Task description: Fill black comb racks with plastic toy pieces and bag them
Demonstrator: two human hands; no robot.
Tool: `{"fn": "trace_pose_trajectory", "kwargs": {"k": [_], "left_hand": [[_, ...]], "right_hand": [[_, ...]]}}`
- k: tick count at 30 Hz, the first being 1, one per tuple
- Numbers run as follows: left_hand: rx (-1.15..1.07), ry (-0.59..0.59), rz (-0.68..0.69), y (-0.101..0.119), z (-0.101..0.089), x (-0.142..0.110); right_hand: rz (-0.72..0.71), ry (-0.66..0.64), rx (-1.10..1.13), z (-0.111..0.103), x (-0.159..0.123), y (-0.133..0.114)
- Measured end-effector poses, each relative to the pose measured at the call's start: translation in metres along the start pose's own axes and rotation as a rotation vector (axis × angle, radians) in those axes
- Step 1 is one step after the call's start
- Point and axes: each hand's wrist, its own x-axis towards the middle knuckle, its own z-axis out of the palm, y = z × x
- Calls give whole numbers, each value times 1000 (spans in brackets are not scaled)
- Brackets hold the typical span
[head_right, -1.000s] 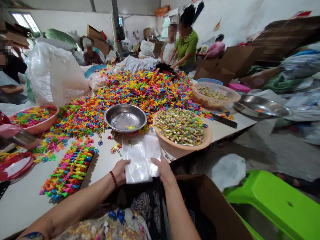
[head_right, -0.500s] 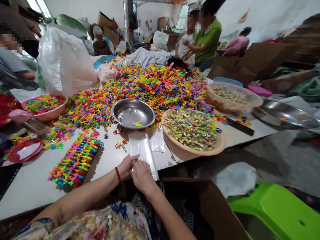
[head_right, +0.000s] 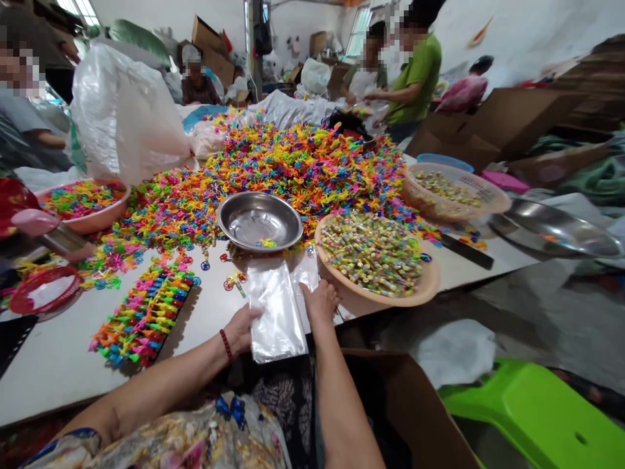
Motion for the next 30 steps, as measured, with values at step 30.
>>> {"fn": "trace_pose_trajectory", "kwargs": {"k": [30], "left_hand": [[-28, -204, -86, -18, 60, 51]], "right_hand": [[-914, 194, -295, -63, -67, 3]]}}
